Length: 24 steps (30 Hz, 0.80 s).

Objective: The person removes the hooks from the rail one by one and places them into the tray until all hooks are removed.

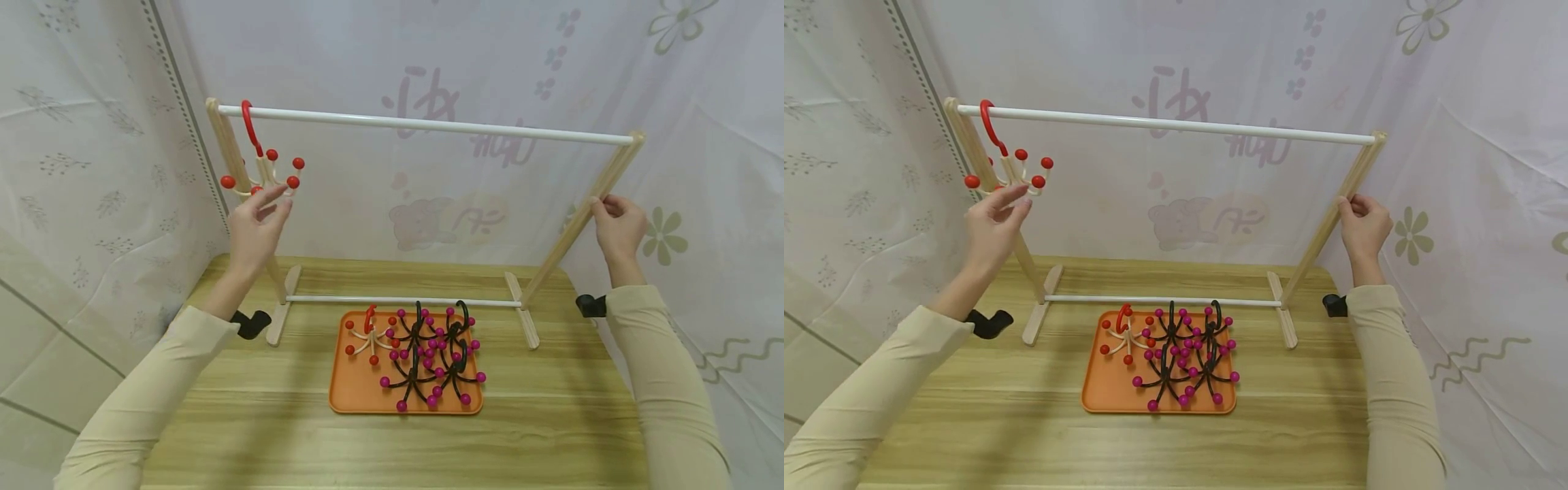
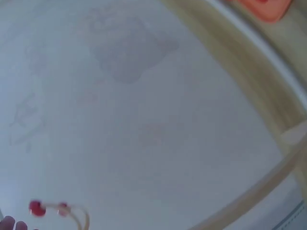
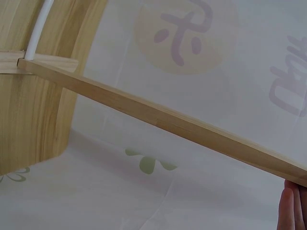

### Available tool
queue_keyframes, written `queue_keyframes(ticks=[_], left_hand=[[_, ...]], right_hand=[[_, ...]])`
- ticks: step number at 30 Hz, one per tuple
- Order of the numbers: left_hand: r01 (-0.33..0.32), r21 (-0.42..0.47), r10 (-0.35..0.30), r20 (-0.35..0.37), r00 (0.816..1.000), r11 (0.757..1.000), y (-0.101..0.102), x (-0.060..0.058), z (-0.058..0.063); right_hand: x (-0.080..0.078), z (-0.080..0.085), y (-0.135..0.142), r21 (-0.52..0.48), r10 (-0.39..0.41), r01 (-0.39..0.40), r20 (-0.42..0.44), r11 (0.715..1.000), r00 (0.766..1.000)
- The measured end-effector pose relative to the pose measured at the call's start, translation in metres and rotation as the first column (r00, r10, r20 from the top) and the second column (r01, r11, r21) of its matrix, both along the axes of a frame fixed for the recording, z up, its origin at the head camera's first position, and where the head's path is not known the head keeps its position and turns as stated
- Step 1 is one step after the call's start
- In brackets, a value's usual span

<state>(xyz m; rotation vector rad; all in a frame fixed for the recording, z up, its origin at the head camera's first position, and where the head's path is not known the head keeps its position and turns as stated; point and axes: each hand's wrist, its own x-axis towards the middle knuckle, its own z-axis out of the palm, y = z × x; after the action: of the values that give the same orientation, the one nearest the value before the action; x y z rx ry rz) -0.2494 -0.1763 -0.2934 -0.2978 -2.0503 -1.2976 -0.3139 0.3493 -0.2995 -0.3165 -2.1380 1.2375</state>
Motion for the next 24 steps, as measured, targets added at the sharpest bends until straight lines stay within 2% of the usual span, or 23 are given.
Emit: queue_keyframes(ticks=[6, 9, 12, 14, 17, 21, 24], left_hand=[[-0.105, 0.09, 0.109, -0.042, 0.993, 0.99, -0.019, -0.012, 0.032], [-0.145, 0.124, 0.15, -0.03, 0.988, 0.982, -0.025, -0.013, 0.046], [-0.159, 0.137, 0.16, 0.004, 0.987, 0.978, -0.028, -0.014, 0.057], [-0.165, 0.128, 0.16, 0.044, 0.986, 0.978, -0.03, -0.016, 0.062], [-0.161, 0.104, 0.146, 0.14, 0.979, 0.981, -0.032, -0.02, 0.067], [-0.143, 0.085, 0.116, 0.267, 0.957, 0.986, -0.033, -0.024, 0.075], [-0.143, 0.077, 0.112, 0.315, 0.942, 0.987, -0.031, -0.027, 0.08]], right_hand=[[-0.001, 0.0, 0.001, -0.002, -0.006, 0.006, -0.007, 1.0, 1.0], [-0.002, -0.001, 0.001, -0.003, -0.008, 0.008, -0.009, 1.0, 1.0], [-0.002, -0.001, 0.001, -0.009, -0.008, 0.008, -0.013, 1.0, 1.0], [-0.002, -0.001, 0.001, -0.007, -0.008, 0.008, -0.014, 1.0, 1.0], [-0.001, -0.002, 0.0, -0.003, -0.007, 0.007, -0.015, 1.0, 1.0], [-0.001, -0.002, 0.0, 0.001, -0.007, 0.007, -0.011, 1.0, 1.0], [-0.002, -0.001, 0.001, 0.003, -0.005, 0.005, -0.011, 1.0, 1.0]])
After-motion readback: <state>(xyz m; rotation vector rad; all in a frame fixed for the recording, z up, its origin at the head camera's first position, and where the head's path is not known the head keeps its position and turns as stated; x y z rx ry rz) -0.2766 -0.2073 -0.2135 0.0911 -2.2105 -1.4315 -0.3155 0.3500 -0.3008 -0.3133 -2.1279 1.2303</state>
